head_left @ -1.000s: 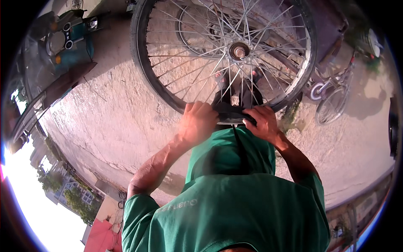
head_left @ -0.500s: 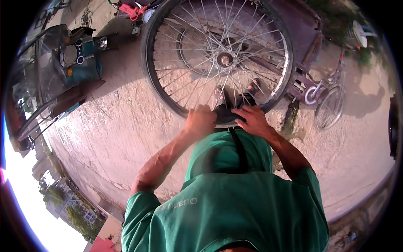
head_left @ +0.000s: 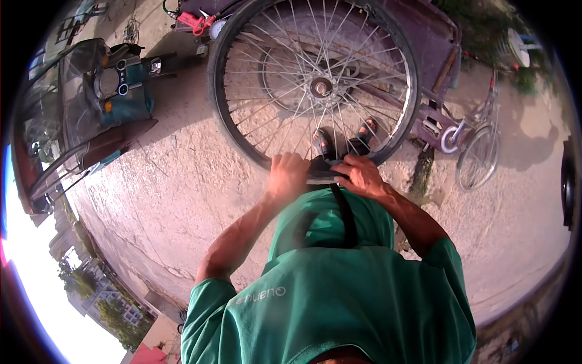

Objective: The person works on a bicycle wheel by hand, tucking a black rubber inner tube into the tire rim while another person stands nearby and points.

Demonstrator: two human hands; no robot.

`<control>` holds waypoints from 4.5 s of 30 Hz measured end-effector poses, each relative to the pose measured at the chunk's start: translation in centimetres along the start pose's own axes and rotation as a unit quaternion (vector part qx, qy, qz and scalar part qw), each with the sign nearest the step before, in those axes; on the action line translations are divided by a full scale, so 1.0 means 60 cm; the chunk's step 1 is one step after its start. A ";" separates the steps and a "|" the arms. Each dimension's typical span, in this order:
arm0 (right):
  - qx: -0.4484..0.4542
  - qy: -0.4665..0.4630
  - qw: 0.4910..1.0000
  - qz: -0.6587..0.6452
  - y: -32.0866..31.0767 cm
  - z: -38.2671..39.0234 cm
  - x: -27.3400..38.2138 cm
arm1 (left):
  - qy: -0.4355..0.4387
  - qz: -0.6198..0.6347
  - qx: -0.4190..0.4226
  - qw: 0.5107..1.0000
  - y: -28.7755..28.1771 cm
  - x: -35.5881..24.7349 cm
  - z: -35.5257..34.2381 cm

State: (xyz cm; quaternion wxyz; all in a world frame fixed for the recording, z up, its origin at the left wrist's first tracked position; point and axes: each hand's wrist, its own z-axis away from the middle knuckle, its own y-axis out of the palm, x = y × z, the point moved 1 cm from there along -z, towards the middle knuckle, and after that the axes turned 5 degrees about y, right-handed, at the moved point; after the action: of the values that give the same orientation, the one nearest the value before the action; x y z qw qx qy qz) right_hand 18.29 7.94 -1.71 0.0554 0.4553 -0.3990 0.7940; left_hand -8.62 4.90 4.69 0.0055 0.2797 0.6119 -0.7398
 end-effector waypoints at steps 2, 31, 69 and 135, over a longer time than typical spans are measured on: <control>-0.001 -0.004 1.000 -0.013 0.004 0.000 -0.001 | 0.010 -0.021 -0.008 1.000 -0.005 -0.005 -0.002; -0.032 -0.009 0.999 -0.018 0.001 0.014 0.008 | -0.026 0.006 -0.024 0.999 0.031 0.001 0.048; 0.057 0.096 0.993 0.037 0.074 0.002 0.076 | -0.078 0.054 0.227 0.969 0.060 -0.078 0.027; -0.109 0.054 0.992 0.020 0.062 0.035 0.071 | -0.049 0.065 0.099 0.992 -0.001 -0.035 0.071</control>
State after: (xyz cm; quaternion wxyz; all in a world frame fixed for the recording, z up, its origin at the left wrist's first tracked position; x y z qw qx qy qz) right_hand 15.58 2.81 -0.01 0.1103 0.3945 -0.4889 0.7701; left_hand -8.63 0.34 6.05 0.0560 0.2821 0.5155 -0.8072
